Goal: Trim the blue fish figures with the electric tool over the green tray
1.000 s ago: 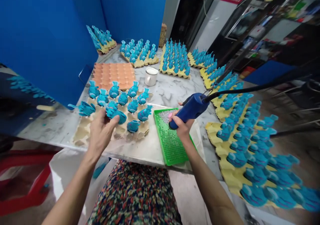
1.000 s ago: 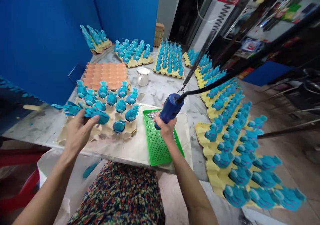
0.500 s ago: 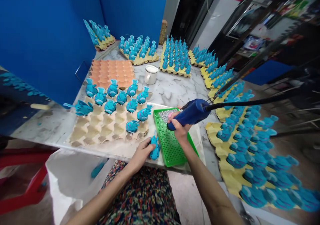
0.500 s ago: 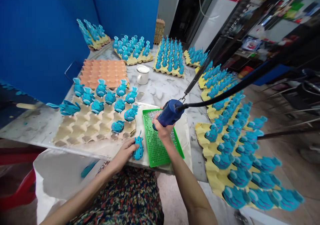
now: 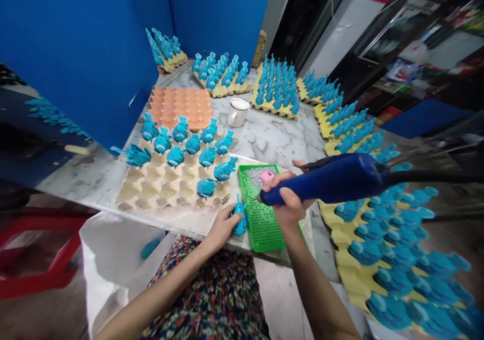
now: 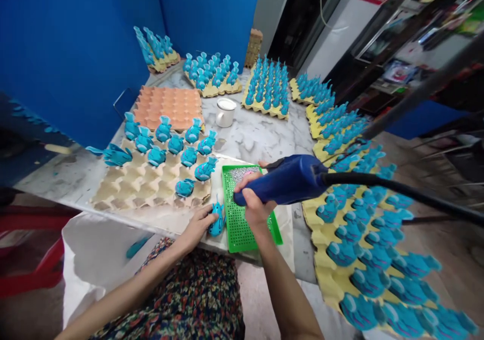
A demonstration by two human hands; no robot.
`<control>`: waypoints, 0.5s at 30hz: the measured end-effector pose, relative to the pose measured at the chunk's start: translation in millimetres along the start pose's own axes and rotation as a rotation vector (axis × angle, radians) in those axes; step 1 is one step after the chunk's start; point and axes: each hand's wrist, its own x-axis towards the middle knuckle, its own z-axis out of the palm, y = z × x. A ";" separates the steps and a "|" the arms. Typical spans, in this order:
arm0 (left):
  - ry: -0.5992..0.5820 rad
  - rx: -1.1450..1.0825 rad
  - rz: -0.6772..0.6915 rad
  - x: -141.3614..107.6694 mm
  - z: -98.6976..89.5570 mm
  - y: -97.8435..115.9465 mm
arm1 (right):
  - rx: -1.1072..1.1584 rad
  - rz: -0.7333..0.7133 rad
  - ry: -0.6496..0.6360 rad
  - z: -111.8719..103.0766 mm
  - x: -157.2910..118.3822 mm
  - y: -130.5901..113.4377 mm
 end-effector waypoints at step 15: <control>0.010 0.047 0.026 2.2 2.6 -5.2 | 0.000 0.060 -0.285 11.7 -19.5 -5.7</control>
